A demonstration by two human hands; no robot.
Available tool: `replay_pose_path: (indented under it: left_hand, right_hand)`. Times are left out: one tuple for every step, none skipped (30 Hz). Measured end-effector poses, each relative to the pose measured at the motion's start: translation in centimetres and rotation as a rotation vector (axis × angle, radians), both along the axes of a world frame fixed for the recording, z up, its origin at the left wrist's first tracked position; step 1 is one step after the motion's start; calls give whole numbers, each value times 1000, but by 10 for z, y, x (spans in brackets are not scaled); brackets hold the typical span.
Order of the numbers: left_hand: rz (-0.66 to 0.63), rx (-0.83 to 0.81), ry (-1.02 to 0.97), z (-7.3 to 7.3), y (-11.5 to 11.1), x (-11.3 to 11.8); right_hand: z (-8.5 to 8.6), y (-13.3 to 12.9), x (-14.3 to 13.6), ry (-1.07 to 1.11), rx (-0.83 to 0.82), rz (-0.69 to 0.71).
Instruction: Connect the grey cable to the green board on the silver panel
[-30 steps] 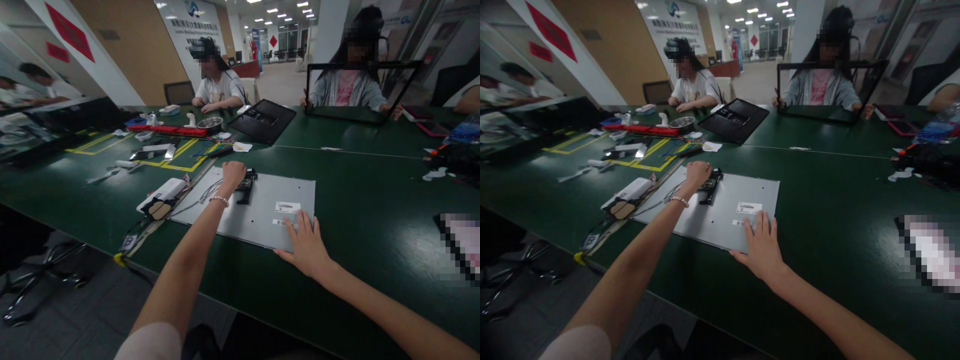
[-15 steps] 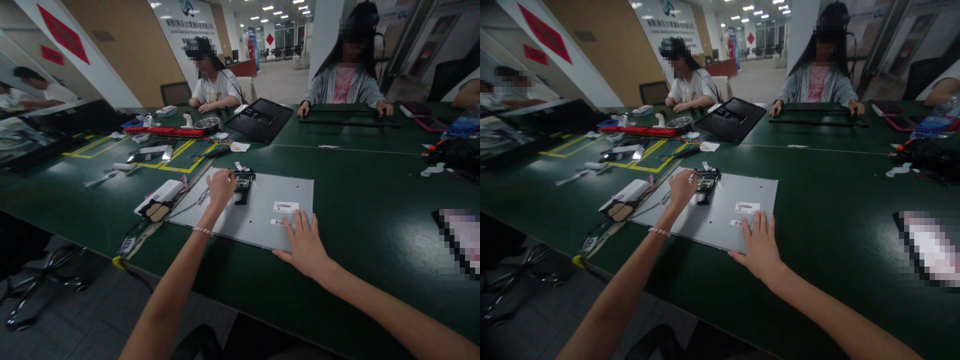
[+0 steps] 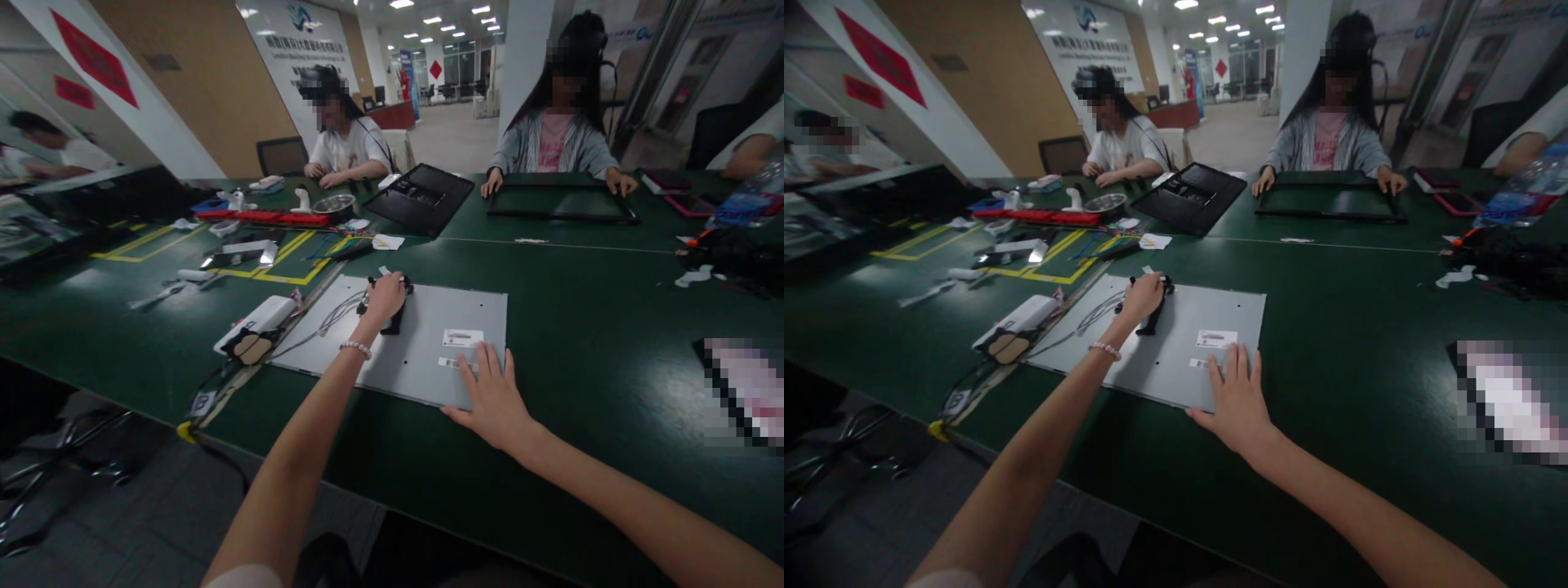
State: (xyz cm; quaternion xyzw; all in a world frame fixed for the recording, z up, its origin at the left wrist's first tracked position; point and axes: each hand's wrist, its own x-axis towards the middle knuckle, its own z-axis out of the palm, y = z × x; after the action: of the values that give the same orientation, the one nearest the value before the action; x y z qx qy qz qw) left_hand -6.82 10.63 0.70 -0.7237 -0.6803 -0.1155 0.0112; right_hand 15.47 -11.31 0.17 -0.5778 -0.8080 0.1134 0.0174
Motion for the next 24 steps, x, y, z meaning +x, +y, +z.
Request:
replay_pose_path:
  left_hand:
    - [7, 9, 4, 0, -1, 1]
    - [5, 20, 8, -1, -2, 1]
    - [-6, 28, 10, -1, -3, 2]
    - [-20, 28, 10, -2, -4, 2]
    - [-32, 20, 9, -3, -5, 1]
    - [-37, 5, 7, -4, -4, 0]
    - [-33, -17, 4, -5, -3, -1]
    - [-22, -42, 0, -5, -1, -2]
    - [-10, -69, -5, -6, 1, -4]
    - [0, -96, -8, -6, 2, -5]
    - [6, -120, -9, -5, 4, -6]
    - [8, -137, -8, -4, 5, -7]
    - [10, -145, -3, -3, 5, -7]
    - [14, -139, 4, -1, 3, -6]
    - [18, -115, 16, 0, 1, -5]
    - [17, -77, 31, 2, -3, -3]
    - [6, -30, 49, 3, -8, 0]
    - [-11, 16, 66, 4, -14, 2]
    - [-31, 46, 81, 4, -21, 5]
    - [-51, 54, 91, 4, -27, 8]
    - [-66, 42, 97, 2, -33, 10]
    - [-73, 22, 100, 0, -39, 11]
    - [-74, 4, 102, -3, -44, 12]
    - [-72, -5, 105, -5, -48, 12]
  right_hand:
    - [0, 0, 0, 0, 4, 1]
    - [-1, 0, 0, -1, 5, 1]
    - [-2, 0, 0, -3, 4, 1]
    - [-3, 0, 0, -4, 2, 1]
    - [-4, 1, 0, -5, 1, 1]
    - [-5, 1, 0, -6, 0, 0]
    - [-5, 1, 0, -6, -1, 0]
    - [-5, 1, 0, -5, -1, -1]
    - [-5, 1, 0, -3, -1, -1]
    - [-5, 1, 0, -1, 0, -1]
    - [-4, 0, 0, 1, 1, 0]
    - [-3, 0, 0, 3, 4, 0]
    - [-2, 0, 0, 4, 7, -1]
    - [-1, -1, 0, 3, 9, -2]
    - [0, -1, 0, 2, 9, -1]
    - [0, -1, 0, 2, 7, -1]
    - [1, -1, 0, 3, 3, 1]
    - [0, -1, 0, 4, -2, 3]
    - [0, 0, 0, 4, -8, 5]
    - [-1, 0, 1, 4, -13, 6]
    - [-1, 0, 1, 3, -16, 7]
    - [-2, 1, 1, 2, -17, 7]
    - [-3, 1, 1, 0, -15, 7]
    - [-4, 1, 1, -2, -10, 6]
